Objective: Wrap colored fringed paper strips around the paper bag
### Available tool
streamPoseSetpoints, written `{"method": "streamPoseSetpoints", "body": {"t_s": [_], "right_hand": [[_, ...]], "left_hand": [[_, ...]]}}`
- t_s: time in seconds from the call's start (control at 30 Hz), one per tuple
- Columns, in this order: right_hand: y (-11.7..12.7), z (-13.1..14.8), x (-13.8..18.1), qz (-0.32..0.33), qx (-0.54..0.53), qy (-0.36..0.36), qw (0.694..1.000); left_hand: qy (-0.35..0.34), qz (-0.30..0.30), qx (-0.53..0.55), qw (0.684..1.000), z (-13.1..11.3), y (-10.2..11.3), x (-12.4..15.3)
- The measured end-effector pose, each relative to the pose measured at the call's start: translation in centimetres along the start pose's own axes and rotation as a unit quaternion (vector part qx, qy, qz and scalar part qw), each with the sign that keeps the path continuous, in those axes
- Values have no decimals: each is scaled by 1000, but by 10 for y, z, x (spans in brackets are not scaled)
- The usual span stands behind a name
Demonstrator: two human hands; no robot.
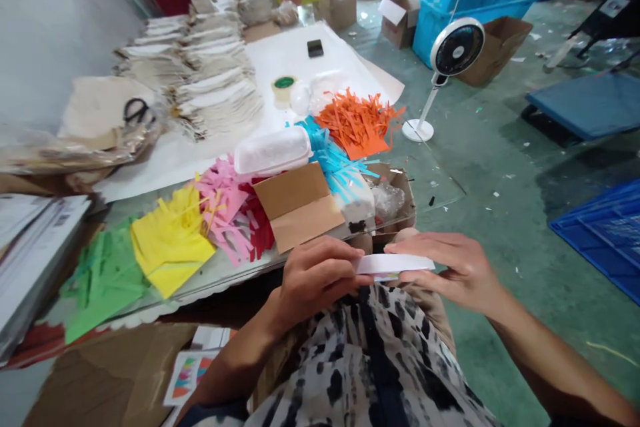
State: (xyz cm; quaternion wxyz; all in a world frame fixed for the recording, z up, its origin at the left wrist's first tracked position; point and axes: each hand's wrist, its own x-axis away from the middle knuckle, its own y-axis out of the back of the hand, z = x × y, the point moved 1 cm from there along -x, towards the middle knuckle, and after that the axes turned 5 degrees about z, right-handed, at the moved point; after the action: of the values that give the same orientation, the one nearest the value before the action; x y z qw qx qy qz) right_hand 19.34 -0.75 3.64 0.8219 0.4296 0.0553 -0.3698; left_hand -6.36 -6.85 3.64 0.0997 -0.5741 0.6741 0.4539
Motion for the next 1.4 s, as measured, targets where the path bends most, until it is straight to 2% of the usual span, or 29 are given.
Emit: {"method": "streamPoseSetpoints", "body": {"t_s": [0.2,0.3,0.37,0.43,0.57,0.73,0.83,1.0,1.1,1.2,1.3,1.4], "right_hand": [[-17,12,-20,39,12,58,997],[-31,16,-40,78,-29,81,993],[-42,18,-62,110,-76,102,986],[-53,19,-89,116,-102,95,983],[-78,14,-150,57,-63,28,996],[-101,-13,-205,-12,49,-21,999],[-109,-35,-213,12,140,-38,989],[-128,-50,-207,52,255,-19,965],[-149,-50,-212,79,289,14,954],[-167,-52,-222,78,331,10,940],[-172,-56,-228,74,340,-1,938],[-165,-56,-227,75,285,11,955]], "left_hand": [[33,9,-79,996,-19,24,28],[69,-2,-103,992,-27,42,51],[102,-45,-106,988,-30,57,70],[142,-117,-99,978,-31,75,91],[247,-234,-86,936,-32,108,133],[296,-297,-86,904,-30,130,172],[306,-303,-83,899,-24,138,184],[313,-251,-26,916,-1,143,178],[293,-193,21,936,19,139,162],[283,-141,55,947,37,133,142],[307,-94,86,943,56,130,120],[311,-86,97,941,75,130,99]]}}
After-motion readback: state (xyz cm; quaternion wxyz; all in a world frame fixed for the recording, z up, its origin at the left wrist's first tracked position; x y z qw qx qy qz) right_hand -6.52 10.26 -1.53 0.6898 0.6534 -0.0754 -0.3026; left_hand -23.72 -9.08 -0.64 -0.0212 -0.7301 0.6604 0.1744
